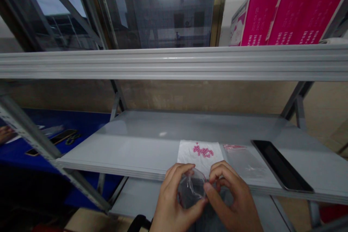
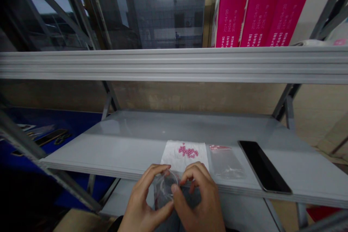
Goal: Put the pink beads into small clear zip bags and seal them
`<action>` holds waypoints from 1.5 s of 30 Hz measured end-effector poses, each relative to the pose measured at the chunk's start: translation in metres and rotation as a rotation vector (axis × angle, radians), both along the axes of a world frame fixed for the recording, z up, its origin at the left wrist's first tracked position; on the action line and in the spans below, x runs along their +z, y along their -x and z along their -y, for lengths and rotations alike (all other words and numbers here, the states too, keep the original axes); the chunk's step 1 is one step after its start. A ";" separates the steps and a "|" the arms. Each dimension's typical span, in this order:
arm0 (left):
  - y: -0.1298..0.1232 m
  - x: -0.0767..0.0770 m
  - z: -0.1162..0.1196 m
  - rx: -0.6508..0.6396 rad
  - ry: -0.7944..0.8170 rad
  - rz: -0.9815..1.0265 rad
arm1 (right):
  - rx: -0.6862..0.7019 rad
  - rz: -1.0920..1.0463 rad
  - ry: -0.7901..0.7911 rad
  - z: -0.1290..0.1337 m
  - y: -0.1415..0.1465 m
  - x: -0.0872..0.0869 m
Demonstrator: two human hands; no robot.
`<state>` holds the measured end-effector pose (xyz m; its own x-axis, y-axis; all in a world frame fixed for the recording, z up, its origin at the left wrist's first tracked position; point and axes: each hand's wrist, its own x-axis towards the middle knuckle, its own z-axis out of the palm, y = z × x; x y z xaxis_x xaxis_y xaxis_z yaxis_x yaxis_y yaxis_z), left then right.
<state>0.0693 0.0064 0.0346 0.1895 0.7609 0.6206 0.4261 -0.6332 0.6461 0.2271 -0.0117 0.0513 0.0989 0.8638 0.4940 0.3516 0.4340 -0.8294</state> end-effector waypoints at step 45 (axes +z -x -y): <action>0.023 0.028 -0.160 -0.296 0.154 -0.527 | -0.016 0.614 -0.071 -0.044 0.003 -0.058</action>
<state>0.0467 0.1665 0.0623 0.6567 0.7027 0.2737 0.5335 -0.6894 0.4899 0.2245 0.0328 -0.0072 -0.2089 0.8273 0.5214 0.7628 0.4715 -0.4425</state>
